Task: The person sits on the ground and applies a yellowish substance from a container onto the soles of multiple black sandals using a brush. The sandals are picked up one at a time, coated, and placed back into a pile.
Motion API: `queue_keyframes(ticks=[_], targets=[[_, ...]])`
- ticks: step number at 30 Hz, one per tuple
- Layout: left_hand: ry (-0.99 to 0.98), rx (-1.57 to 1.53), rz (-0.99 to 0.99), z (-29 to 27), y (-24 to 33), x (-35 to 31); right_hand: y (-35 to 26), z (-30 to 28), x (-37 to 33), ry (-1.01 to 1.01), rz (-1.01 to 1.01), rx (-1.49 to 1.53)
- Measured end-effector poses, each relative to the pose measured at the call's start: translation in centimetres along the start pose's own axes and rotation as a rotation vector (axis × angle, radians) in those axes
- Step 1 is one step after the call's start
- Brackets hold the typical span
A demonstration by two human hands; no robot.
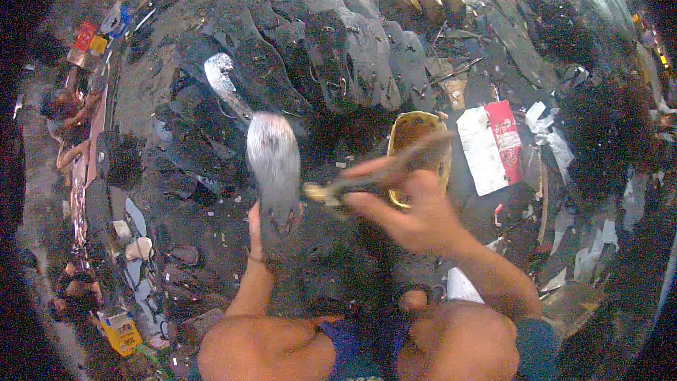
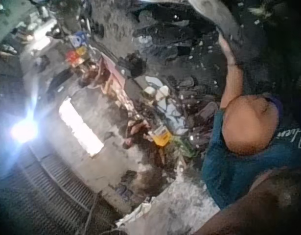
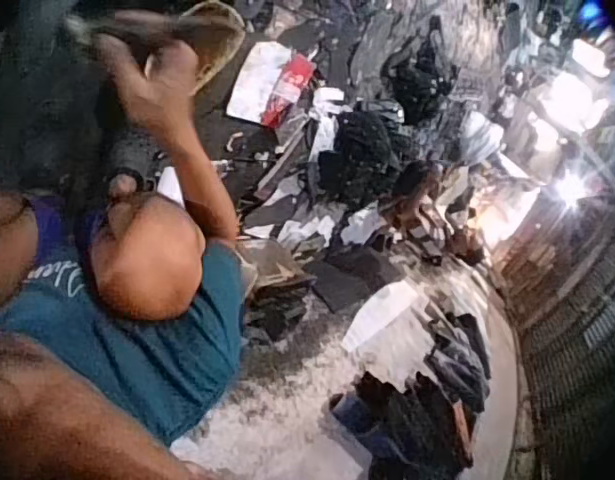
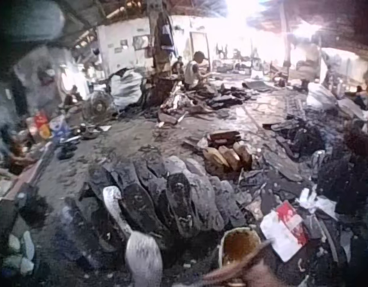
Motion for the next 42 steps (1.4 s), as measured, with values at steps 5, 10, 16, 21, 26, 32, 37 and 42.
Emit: queue_keyframes(ticks=[5, 10, 16, 21, 26, 32, 37, 42], targets=[[-0.098, -0.341, -0.018, 6.3, 1.1, 0.2, 1.0, 6.1, 5.6, -0.089, -0.568, -0.189], [-0.153, -0.452, 0.021, 5.5, 2.8, -1.0, 0.6, 6.5, 0.6, -0.155, -0.783, -0.225], [0.064, 0.25, 0.286, 1.7, 3.6, 0.6, 0.8, 5.9, 3.5, 0.096, -0.56, -0.103], [0.0, -0.634, -0.015, 7.2, 4.0, 0.6, 0.5, 8.8, -3.2, -0.316, -0.851, -0.22], [0.138, 0.157, -0.092, 3.8, 0.6, 2.7, -2.0, 6.4, 4.6, -0.006, -0.943, -0.401], [-0.085, -0.295, -0.102, 9.5, 4.7, 0.2, -1.6, 7.1, -3.0, -0.265, -1.059, -0.384], [0.244, 0.054, 0.161, 6.0, 1.3, 0.8, -0.6, 6.4, 3.3, -0.079, -0.914, -0.385], [-0.161, -0.42, 0.086, 10.6, 10.0, 4.4, 1.7, 7.2, -2.2, -0.338, -0.632, -0.396]])
Point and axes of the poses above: each hand's wrist, its own x-axis towards the middle knuckle, its own z-axis out of the palm, y = z × x, the point moved 3 cm from there along x, towards the middle knuckle, and after that the axes turned 7 degrees about y, right-handed, at the moved point
